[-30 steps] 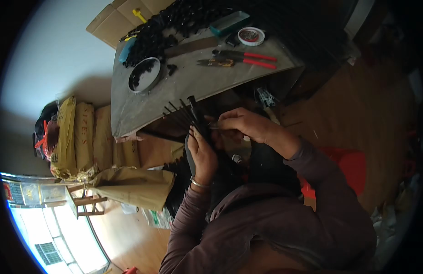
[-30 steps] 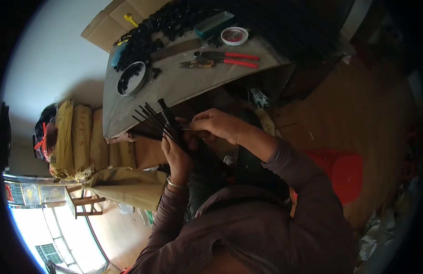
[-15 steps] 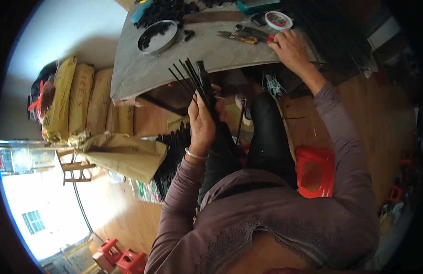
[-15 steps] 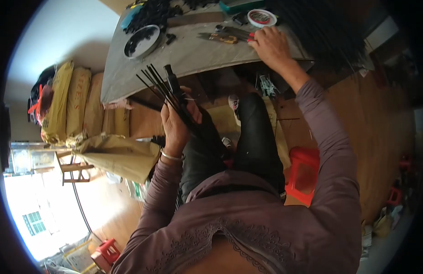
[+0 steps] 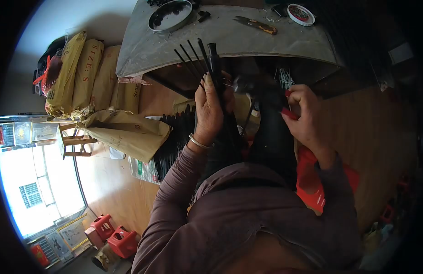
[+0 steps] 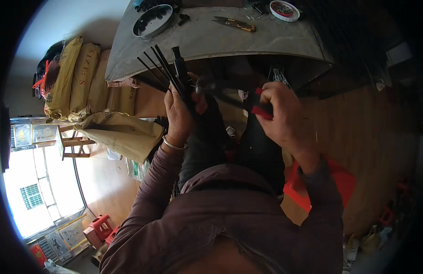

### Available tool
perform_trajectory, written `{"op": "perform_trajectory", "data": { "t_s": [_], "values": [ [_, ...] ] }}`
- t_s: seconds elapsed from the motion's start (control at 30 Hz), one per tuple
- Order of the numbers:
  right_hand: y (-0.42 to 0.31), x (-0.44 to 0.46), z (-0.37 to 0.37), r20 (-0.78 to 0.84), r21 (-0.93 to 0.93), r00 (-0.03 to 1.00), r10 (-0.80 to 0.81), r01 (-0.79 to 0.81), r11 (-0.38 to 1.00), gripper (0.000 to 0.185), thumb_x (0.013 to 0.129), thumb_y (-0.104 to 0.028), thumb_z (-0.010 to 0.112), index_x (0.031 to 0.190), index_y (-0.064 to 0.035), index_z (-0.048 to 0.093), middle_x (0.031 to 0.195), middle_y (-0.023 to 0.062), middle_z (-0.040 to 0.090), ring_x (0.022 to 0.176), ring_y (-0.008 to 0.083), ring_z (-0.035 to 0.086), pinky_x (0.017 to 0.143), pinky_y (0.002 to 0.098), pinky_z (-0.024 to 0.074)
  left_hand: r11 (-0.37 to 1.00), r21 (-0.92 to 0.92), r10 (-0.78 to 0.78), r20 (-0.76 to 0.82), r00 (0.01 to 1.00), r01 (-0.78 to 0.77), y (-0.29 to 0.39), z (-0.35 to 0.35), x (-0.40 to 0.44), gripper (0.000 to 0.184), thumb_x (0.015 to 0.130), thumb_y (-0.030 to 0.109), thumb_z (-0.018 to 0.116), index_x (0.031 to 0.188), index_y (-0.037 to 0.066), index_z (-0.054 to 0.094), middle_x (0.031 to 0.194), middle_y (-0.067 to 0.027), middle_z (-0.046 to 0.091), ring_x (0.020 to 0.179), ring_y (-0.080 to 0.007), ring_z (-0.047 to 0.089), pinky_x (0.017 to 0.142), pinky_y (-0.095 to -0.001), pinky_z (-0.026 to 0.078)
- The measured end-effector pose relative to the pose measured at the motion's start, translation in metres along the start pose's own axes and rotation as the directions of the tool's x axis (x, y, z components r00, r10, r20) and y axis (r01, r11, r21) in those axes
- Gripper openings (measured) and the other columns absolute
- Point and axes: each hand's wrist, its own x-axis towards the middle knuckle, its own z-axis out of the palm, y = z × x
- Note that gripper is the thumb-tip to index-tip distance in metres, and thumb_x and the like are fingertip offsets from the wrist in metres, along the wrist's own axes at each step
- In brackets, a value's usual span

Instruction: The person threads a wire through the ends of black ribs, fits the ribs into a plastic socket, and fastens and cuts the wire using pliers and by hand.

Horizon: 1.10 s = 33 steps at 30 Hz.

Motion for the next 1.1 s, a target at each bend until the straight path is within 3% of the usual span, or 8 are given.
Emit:
{"op": "perform_trajectory", "data": {
  "t_s": [0.5,0.57,0.6,0.67,0.77,0.83,0.9,1.1],
  "values": [
    [-0.005,0.002,-0.017,0.191,-0.044,0.966,-0.172,0.183,0.982,0.033,0.075,-0.001,0.071,0.096,-0.0049,0.046,0.073,0.0081,0.056,0.062,0.0238,0.06,0.055,0.0299,0.0481,0.97,0.223,0.091,0.033,0.995,-0.096,0.006,0.005,-0.006,0.051,0.101,0.045,0.028,0.105,0.001,0.053,0.061,-0.0025,0.053,0.046,-0.0089,0.046,0.045,-0.0211,0.037],
    [-0.019,-0.007,-0.026,0.771,0.414,0.547,0.327,-0.82,0.395,0.025,0.081,-0.009,0.068,0.094,-0.0055,0.047,0.064,0.0064,0.054,0.047,0.0177,0.056,0.045,0.0256,0.0474,0.971,0.213,0.099,0.071,0.993,-0.111,0.005,0.0,-0.007,0.05,0.102,0.044,0.028,0.105,0.001,0.054,0.062,-0.002,0.053,0.046,-0.0082,0.046,0.045,-0.0206,0.037],
    [-0.021,-0.013,-0.029,0.763,0.418,0.548,0.343,-0.823,0.384,0.025,0.081,-0.009,0.068,0.094,-0.0055,0.047,0.064,0.0064,0.054,0.047,0.0177,0.056,0.045,0.0256,0.0474,0.971,0.198,0.115,0.104,0.988,-0.134,0.003,0.0,-0.007,0.049,0.102,0.043,0.028,0.104,0.002,0.054,0.063,-0.0015,0.053,0.047,-0.0076,0.046,0.045,-0.0202,0.038],
    [-0.027,-0.021,-0.032,0.941,0.314,0.336,-0.033,-0.906,-0.285,0.019,0.084,-0.01,0.063,0.093,-0.0071,0.047,0.06,0.0042,0.053,0.039,0.0126,0.051,0.037,0.0226,0.042,0.94,0.292,0.155,0.1,0.983,-0.178,-0.007,-0.005,-0.006,0.047,0.102,0.042,0.03,0.104,0.002,0.054,0.065,-0.0009,0.053,0.047,-0.0069,0.046,0.045,-0.0199,0.037],
    [-0.032,-0.051,-0.007,0.878,0.294,0.432,-0.205,-0.826,-0.481,0.016,0.081,-0.008,0.057,0.093,-0.0086,0.046,0.058,0.0042,0.052,0.035,0.0119,0.047,0.033,0.0223,0.0381,0.901,0.348,0.243,0.092,0.966,-0.26,-0.013,0.001,-0.005,0.043,0.102,0.04,0.032,0.103,0.003,0.054,0.068,0.0009,0.053,0.049,-0.0053,0.047,0.044,-0.0196,0.036],
    [-0.024,-0.05,-0.008,0.858,0.333,0.466,-0.217,-0.826,-0.455,0.017,0.079,-0.005,0.051,0.096,-0.0076,0.047,0.06,0.0041,0.053,0.04,0.0119,0.051,0.037,0.021,0.0402,0.929,0.307,0.207,0.028,0.978,-0.205,-0.01,0.008,-0.011,0.042,0.102,0.04,0.032,0.103,0.004,0.054,0.068,0.0004,0.053,0.05,-0.0062,0.048,0.044,-0.0199,0.037],
    [-0.023,-0.024,-0.03,0.91,0.339,0.404,0.097,-0.857,0.388,0.018,0.082,-0.006,0.052,0.099,-0.0056,0.05,0.065,0.0046,0.057,0.048,0.0114,0.055,0.042,0.0218,0.0434,0.945,0.274,0.167,0.059,0.984,-0.177,-0.008,0.011,-0.011,0.042,0.102,0.04,0.032,0.103,0.004,0.053,0.068,0.0,0.053,0.05,-0.0066,0.048,0.044,-0.02,0.037],
    [-0.028,-0.012,-0.048,0.817,0.416,0.514,0.261,-0.84,0.349,0.023,0.092,-0.023,0.058,0.097,-0.0009,0.054,0.069,0.0071,0.061,0.051,0.011,0.058,0.046,0.0243,0.0461,0.944,0.227,0.219,0.103,0.97,-0.237,-0.014,0.013,-0.013,0.041,0.102,0.04,0.031,0.107,0.004,0.051,0.068,-0.0017,0.053,0.048,-0.0079,0.047,0.043,-0.0203,0.037]
  ]
}}
